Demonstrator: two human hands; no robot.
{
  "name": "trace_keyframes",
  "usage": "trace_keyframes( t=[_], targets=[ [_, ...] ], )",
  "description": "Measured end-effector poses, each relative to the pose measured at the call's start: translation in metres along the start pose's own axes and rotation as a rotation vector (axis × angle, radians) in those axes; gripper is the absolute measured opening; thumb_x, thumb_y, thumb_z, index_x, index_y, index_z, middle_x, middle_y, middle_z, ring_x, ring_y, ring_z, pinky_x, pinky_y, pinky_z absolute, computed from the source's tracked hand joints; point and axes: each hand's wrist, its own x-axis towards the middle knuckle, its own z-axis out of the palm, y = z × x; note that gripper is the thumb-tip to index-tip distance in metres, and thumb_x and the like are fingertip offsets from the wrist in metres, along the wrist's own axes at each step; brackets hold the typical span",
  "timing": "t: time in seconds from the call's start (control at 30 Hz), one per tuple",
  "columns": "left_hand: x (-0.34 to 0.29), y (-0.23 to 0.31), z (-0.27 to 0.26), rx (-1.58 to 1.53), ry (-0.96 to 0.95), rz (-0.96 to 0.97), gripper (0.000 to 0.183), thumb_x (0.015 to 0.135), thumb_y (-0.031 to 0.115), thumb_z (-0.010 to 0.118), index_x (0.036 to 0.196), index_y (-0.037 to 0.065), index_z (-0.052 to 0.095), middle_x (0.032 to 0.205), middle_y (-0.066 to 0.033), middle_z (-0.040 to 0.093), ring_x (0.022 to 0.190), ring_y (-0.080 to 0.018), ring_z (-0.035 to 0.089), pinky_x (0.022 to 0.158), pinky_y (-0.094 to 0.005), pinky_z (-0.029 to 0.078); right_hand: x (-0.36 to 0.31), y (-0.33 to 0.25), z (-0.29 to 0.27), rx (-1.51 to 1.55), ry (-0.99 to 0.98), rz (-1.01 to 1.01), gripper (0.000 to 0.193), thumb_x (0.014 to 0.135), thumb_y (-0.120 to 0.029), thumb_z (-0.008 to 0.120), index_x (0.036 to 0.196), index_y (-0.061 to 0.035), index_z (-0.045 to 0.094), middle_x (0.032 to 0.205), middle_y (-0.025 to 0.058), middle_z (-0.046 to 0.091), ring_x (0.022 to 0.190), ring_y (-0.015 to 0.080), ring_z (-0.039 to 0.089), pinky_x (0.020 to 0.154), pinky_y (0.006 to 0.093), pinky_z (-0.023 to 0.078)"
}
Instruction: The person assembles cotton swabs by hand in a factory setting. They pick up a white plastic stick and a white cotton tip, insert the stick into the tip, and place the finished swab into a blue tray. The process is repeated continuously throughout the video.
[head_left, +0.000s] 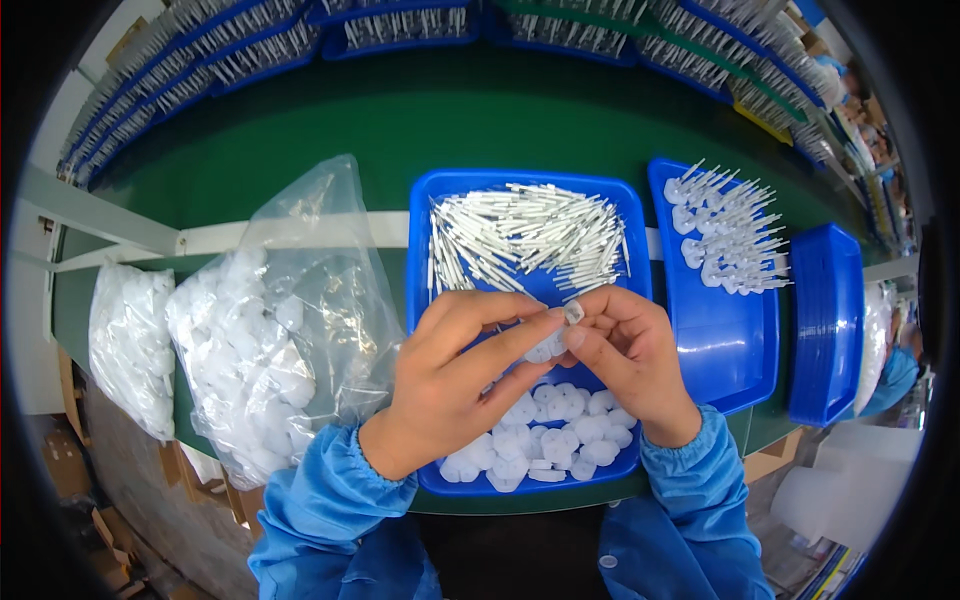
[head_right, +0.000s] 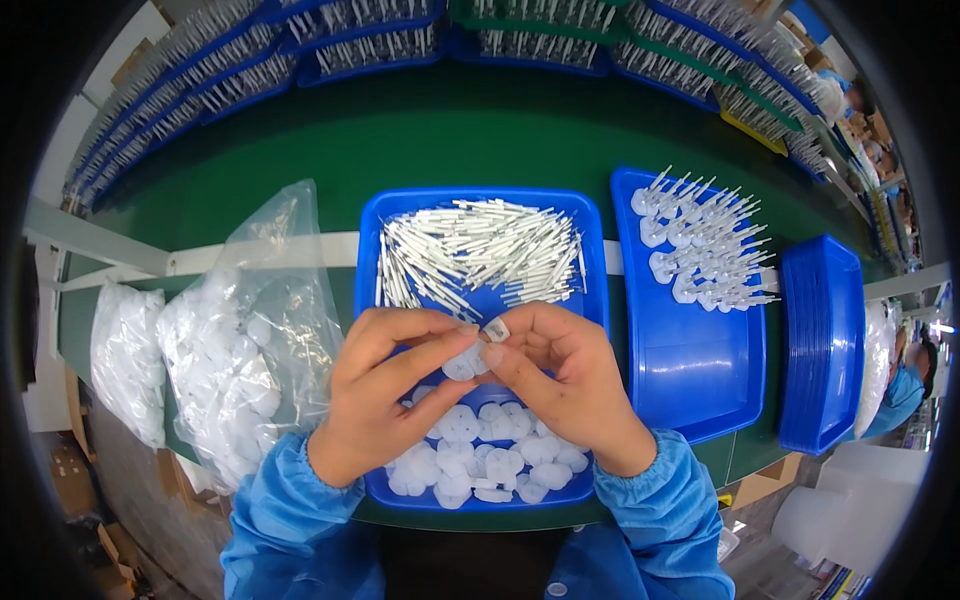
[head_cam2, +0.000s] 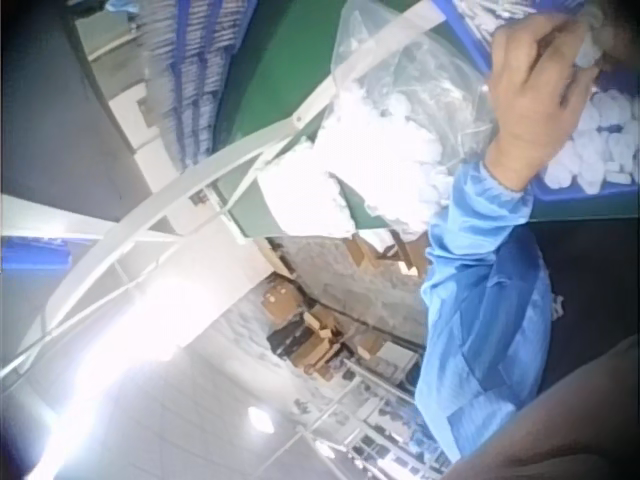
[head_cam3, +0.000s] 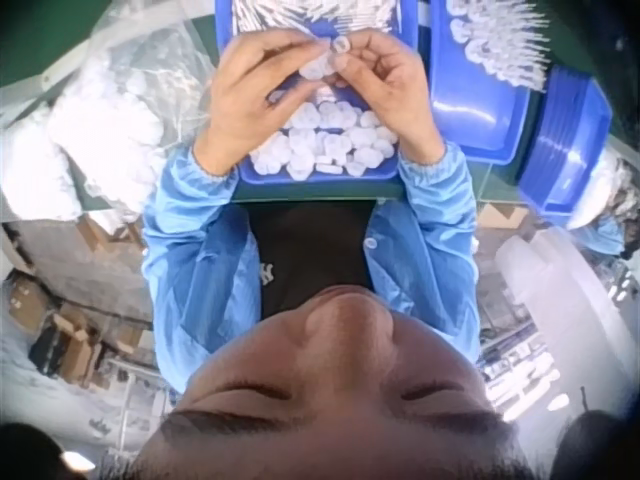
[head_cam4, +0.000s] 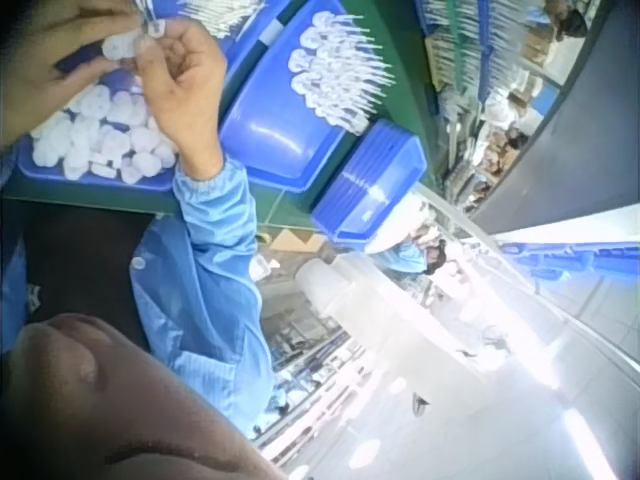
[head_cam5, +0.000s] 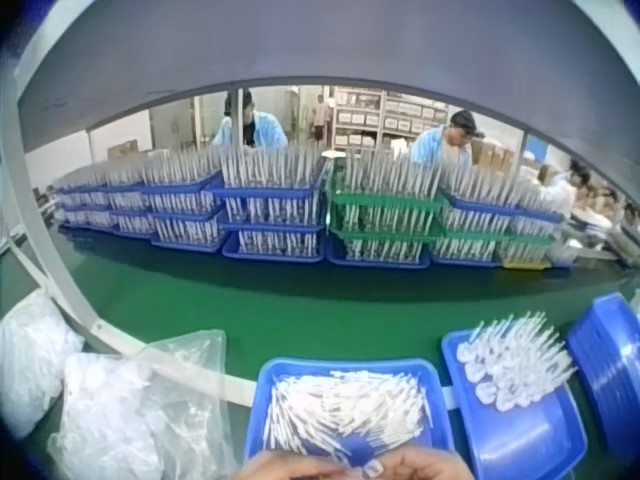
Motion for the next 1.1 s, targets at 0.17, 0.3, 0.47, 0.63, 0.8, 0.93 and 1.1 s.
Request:
trace_keyframes(
  t=[0.17,0.3,0.47,0.63,0.8,0.93,1.1],
  targets=[
    [0.005,0.01,0.0,0.01,-0.178,-0.218,0.089,0.08,-0.003,0.081,0.164,0.004,0.049,0.138,-0.0141,0.069,0.116,-0.0342,0.067,0.092,-0.0428,0.061,-0.017,-0.007,-0.012,-0.978,0.065,-0.362,0.021,0.089,-0.002,0.083,0.108,-0.0085,0.079,0.112,0.0108,0.078,0.1,0.0281,0.077,0.093,0.0384,0.061],
    [0.002,0.012,0.004,0.106,-0.424,-0.221,0.088,0.085,-0.005,0.074,0.168,0.006,0.045,0.14,-0.0128,0.071,0.105,-0.0305,0.069,0.092,-0.0416,0.06,-0.018,-0.012,-0.019,-1.444,0.043,-0.532,0.028,0.081,-0.011,0.086,0.108,-0.0091,0.079,0.124,0.0055,0.075,0.117,0.0277,0.07,0.106,0.0444,0.052],
    [0.006,0.017,0.009,0.096,-0.317,-0.2,0.064,0.087,-0.001,0.078,0.149,0.008,0.065,0.127,-0.0123,0.075,0.095,-0.0318,0.072,0.088,-0.0418,0.061,-0.023,-0.015,-0.025,-1.26,0.057,-0.473,0.023,0.084,-0.017,0.085,0.106,-0.0106,0.079,0.11,0.0045,0.076,0.108,0.0276,0.072,0.104,0.0452,0.052],
    [0.025,0.017,0.018,0.158,-0.378,-0.15,0.028,0.088,0.006,0.083,0.115,0.009,0.079,0.109,-0.0085,0.077,0.094,-0.0296,0.074,0.081,-0.0401,0.061,-0.014,-0.013,-0.032,-1.239,-0.025,-0.49,0.019,0.085,-0.019,0.085,0.101,-0.0122,0.077,0.099,0.0028,0.075,0.101,0.0271,0.072,0.102,0.0444,0.052],
    [0.025,0.01,0.022,0.231,-0.424,-0.216,0.017,0.087,0.009,0.086,0.103,0.008,0.079,0.104,-0.0056,0.077,0.091,-0.0262,0.074,0.079,-0.0379,0.06,-0.006,-0.005,-0.03,-1.417,-0.116,-0.521,0.016,0.087,-0.021,0.083,0.099,-0.0133,0.076,0.099,0.0033,0.074,0.102,0.0254,0.071,0.104,0.0439,0.051],
    [0.03,0.038,0.0,0.193,-0.316,-0.259,0.024,0.087,0.005,0.084,0.111,0.006,0.08,0.107,-0.0099,0.078,0.09,-0.0263,0.075,0.08,-0.0372,0.06,-0.028,-0.031,-0.062,-1.284,0.193,-0.601,0.014,0.087,-0.021,0.084,0.095,-0.0127,0.076,0.095,0.0051,0.079,0.09,0.0251,0.075,0.091,0.0432,0.053],
    [-0.008,0.019,-0.007,0.149,-0.209,-0.188,0.017,0.093,-0.003,0.077,0.108,0.002,0.083,0.103,-0.0133,0.08,0.088,-0.0256,0.076,0.075,-0.034,0.059,-0.061,-0.023,-0.128,-1.345,0.58,-0.194,0.016,0.09,-0.021,0.085,0.094,-0.0089,0.074,0.092,0.0091,0.079,0.081,0.0311,0.076,0.077,0.0467,0.057]
  ],
)
